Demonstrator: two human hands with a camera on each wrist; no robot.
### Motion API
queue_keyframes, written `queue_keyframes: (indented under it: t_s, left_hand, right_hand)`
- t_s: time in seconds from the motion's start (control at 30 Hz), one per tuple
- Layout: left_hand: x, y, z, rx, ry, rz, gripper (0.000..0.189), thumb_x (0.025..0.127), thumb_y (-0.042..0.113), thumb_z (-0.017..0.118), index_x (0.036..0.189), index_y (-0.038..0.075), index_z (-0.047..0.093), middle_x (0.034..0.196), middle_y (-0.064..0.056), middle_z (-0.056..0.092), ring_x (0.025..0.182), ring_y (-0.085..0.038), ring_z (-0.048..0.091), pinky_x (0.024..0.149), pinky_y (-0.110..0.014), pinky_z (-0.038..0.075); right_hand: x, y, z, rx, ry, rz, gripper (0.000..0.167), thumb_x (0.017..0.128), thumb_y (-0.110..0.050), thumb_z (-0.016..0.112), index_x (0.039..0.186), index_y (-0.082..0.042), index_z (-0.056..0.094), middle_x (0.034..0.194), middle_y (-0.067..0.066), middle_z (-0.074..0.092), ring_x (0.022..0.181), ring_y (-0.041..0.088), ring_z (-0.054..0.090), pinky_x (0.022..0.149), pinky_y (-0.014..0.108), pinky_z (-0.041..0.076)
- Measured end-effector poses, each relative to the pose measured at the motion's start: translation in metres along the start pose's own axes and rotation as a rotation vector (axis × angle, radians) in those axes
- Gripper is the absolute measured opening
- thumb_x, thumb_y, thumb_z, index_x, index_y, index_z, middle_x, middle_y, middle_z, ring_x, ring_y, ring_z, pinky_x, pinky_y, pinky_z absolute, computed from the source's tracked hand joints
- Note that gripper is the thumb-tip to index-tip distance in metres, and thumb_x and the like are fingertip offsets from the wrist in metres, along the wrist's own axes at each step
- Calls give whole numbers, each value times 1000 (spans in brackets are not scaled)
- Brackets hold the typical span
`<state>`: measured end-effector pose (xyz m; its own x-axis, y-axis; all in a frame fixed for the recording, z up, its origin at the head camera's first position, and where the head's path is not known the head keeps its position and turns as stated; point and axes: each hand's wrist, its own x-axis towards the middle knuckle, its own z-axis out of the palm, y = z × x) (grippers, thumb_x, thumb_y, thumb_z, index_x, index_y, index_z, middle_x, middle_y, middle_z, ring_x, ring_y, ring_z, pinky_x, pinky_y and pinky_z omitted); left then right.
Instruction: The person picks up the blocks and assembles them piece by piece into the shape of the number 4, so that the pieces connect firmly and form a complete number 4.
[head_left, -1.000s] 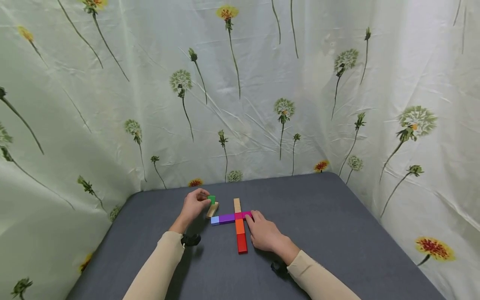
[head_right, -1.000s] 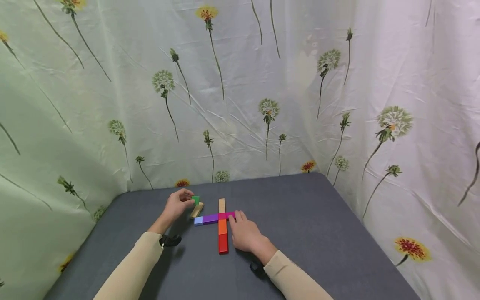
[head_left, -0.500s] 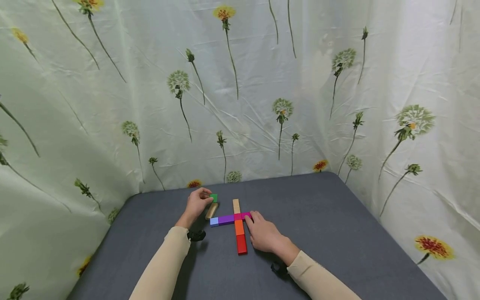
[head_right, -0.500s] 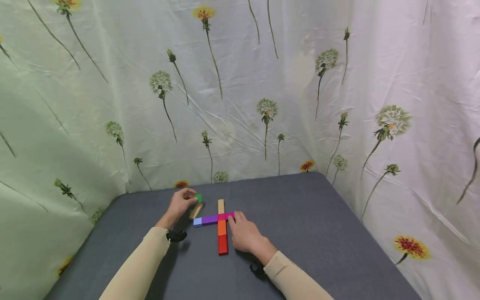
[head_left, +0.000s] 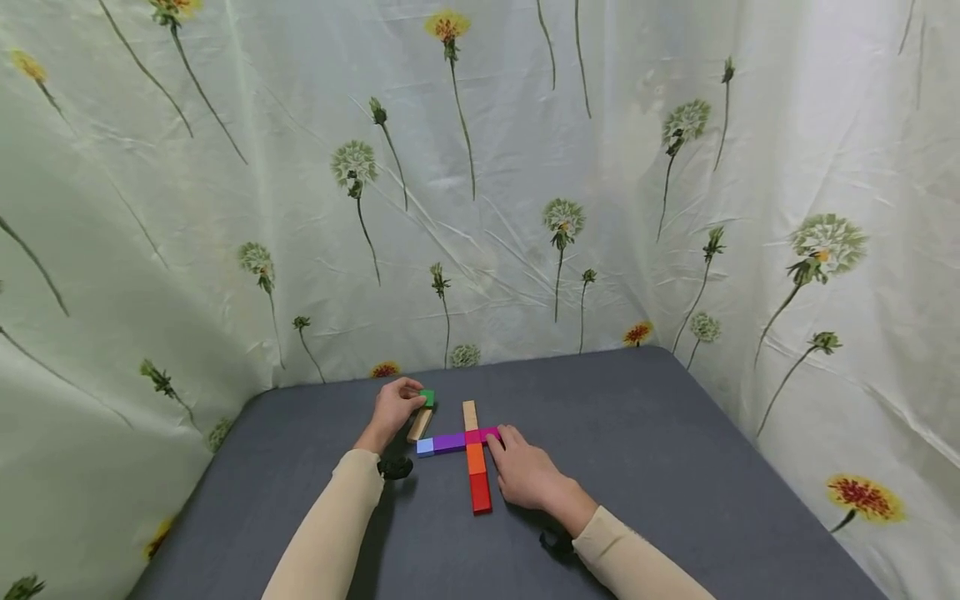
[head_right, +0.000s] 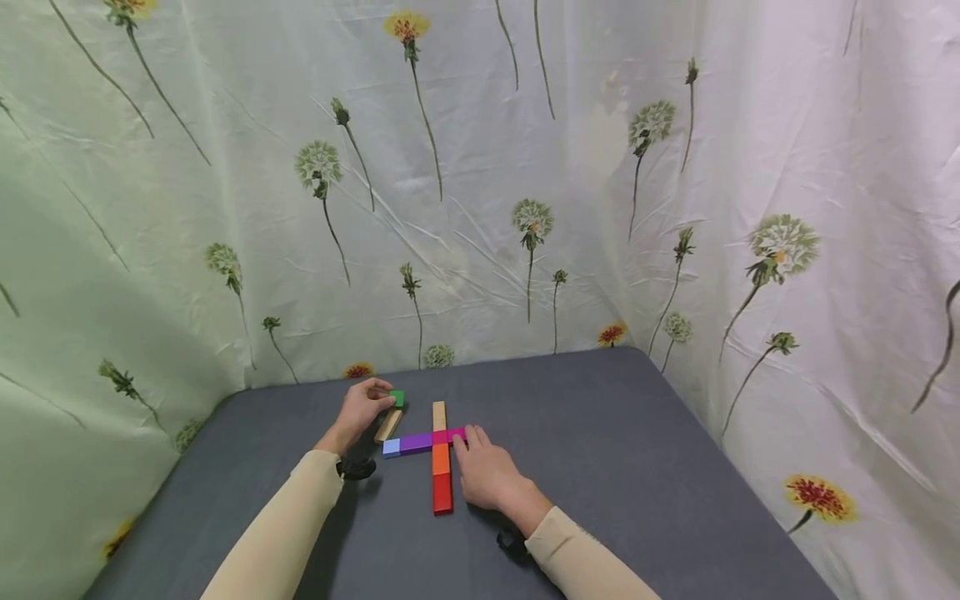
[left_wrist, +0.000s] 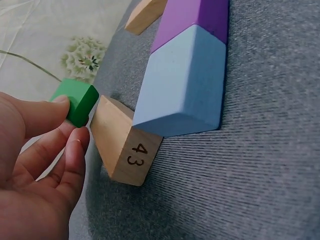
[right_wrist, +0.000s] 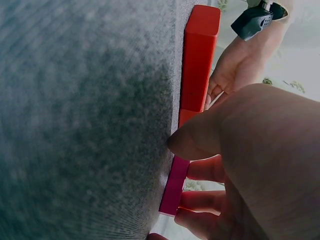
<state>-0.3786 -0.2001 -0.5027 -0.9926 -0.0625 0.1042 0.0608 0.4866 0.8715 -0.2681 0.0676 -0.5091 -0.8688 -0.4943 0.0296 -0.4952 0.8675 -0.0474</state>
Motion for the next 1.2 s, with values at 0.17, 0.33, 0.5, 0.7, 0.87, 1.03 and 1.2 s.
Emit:
queue_keyframes:
  t_s: [0.17,0.33,0.5,0.7,0.87,1.03,1.2]
  left_hand:
    - [2,0,0,8,-28,-11,20,95,9,70,115,5,69,106,-14,70,98,-29,63,82,-45,51]
    - [3,-2,0,20,-47,-21,22,95,9,70,117,3,69,107,-14,70,97,-30,64,82,-46,51]
    - [6,-3,3,39,-48,-46,19,96,10,69,115,4,70,110,-15,69,97,-29,64,81,-44,53]
    - [9,-3,5,78,-67,-45,20,96,11,69,114,3,71,113,-19,69,93,-30,65,77,-43,53]
    - [10,-4,6,95,-107,-49,27,97,10,67,123,3,70,122,-23,65,99,-32,65,79,-44,53]
    - [13,-7,7,104,-121,-45,25,98,9,65,122,5,71,122,-23,66,97,-31,65,78,-43,53]
    - [14,-9,8,113,-130,-45,24,96,8,66,119,8,73,123,-21,66,99,-30,66,78,-43,54]
  right_hand:
    - [0,-1,0,-3,4,7,63,97,-26,63,153,-8,41,155,16,37,143,30,35,97,42,50]
    - [0,-2,0,-7,5,10,64,96,-26,64,153,-8,41,155,16,38,143,30,36,95,42,51]
    - [0,-2,1,-13,7,9,64,96,-27,64,153,-8,41,155,16,38,143,29,36,96,41,51]
    - [0,-2,0,-14,9,9,64,96,-28,64,153,-8,42,155,16,38,142,30,36,97,42,50]
    - [0,-2,0,-16,2,9,65,96,-28,64,154,-8,41,156,16,37,143,30,36,98,41,50]
    - [0,-2,1,-24,6,6,65,96,-28,64,154,-8,41,156,16,37,143,30,36,98,41,49]
    - [0,-2,1,-24,2,10,66,96,-29,65,154,-8,41,156,15,37,143,30,36,99,41,49]
